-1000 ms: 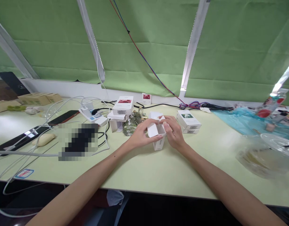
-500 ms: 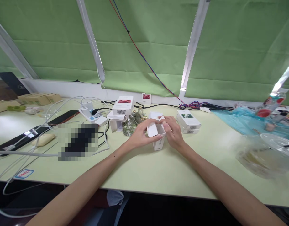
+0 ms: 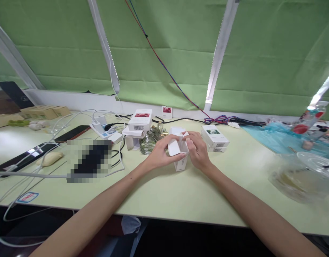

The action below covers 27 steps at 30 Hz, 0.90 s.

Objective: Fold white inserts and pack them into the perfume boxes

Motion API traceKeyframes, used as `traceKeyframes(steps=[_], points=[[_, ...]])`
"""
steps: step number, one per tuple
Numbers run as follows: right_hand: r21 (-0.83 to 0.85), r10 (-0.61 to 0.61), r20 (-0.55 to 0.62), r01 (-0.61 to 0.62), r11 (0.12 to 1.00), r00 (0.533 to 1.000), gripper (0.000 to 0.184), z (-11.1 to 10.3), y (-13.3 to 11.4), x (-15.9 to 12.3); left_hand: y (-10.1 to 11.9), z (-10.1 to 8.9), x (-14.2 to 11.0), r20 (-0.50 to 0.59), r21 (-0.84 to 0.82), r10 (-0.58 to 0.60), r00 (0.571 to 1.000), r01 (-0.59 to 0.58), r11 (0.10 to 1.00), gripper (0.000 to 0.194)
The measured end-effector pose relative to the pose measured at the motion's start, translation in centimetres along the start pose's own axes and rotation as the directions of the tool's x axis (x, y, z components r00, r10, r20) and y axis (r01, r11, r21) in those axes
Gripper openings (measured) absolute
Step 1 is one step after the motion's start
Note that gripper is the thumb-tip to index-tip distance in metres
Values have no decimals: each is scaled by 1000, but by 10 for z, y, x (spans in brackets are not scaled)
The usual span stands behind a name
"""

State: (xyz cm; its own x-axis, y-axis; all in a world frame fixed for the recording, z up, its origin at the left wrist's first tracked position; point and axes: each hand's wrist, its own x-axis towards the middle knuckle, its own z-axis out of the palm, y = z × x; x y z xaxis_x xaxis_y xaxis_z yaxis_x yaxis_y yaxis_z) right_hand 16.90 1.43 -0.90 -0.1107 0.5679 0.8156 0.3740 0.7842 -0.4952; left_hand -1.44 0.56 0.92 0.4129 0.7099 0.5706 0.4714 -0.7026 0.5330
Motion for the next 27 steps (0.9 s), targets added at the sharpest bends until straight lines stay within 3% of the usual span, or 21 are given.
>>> traceKeyframes(steps=[27], points=[[9,16,-27,-16,1000,1000,28,1,-1,1,-1,2,2,-25,23,38,999,-38,999,42]])
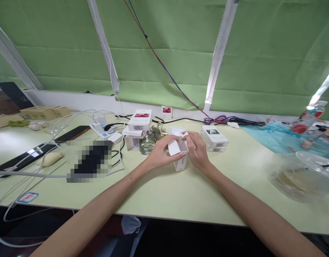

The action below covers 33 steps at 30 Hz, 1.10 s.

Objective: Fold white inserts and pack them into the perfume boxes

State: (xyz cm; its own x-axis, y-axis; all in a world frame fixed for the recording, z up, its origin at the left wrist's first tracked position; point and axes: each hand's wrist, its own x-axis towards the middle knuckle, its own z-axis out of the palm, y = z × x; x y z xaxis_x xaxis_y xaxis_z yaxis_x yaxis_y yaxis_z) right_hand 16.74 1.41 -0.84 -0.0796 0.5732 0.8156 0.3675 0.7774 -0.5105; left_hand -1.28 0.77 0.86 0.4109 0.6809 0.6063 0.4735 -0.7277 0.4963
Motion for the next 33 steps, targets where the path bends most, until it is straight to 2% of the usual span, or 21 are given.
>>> traceKeyframes(steps=[22,33], points=[[-10,14,5,-14,1000,1000,28,0,1,0,-1,0,0,0,11,-5,1000,5,1000,43],[69,69,1,-69,995,998,28,-1,2,-2,0,1,-1,-11,24,-35,999,35,999,46]])
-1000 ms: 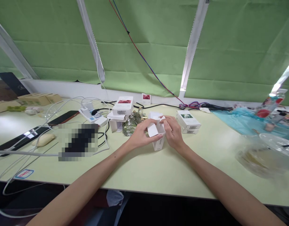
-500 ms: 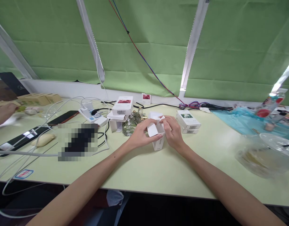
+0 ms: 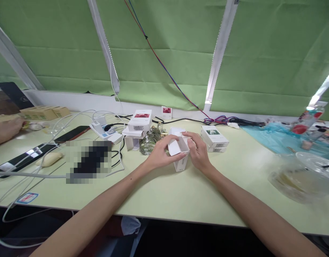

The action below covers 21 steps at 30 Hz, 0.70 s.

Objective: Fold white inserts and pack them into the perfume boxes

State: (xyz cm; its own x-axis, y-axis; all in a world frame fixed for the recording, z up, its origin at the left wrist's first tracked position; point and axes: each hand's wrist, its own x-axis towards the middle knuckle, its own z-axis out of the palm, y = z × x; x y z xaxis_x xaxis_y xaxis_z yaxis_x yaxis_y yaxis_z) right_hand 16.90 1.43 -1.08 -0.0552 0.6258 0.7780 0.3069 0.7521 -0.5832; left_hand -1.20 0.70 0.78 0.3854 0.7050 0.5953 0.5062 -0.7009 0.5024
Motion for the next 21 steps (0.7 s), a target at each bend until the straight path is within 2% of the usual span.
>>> traceKeyframes(steps=[21], points=[[-31,20,10,-19,999,1000,32,0,-4,0,0,1,-2,-9,-4,-45,999,44,999,59]])
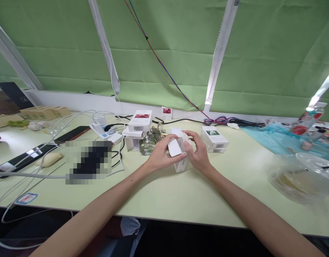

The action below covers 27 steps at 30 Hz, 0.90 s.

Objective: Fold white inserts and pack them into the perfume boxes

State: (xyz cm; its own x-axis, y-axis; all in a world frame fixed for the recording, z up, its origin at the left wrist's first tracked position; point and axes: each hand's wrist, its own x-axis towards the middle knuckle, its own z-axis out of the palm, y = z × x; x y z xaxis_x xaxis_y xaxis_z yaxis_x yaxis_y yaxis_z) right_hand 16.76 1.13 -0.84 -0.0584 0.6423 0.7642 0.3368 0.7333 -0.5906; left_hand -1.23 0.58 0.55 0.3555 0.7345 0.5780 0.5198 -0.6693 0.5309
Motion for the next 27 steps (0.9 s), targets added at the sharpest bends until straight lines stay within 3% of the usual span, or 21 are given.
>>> traceKeyframes(steps=[27], points=[[-87,64,-91,-71,994,994,24,1,0,1,7,0,1,-53,-3,-42,998,42,999,59]])
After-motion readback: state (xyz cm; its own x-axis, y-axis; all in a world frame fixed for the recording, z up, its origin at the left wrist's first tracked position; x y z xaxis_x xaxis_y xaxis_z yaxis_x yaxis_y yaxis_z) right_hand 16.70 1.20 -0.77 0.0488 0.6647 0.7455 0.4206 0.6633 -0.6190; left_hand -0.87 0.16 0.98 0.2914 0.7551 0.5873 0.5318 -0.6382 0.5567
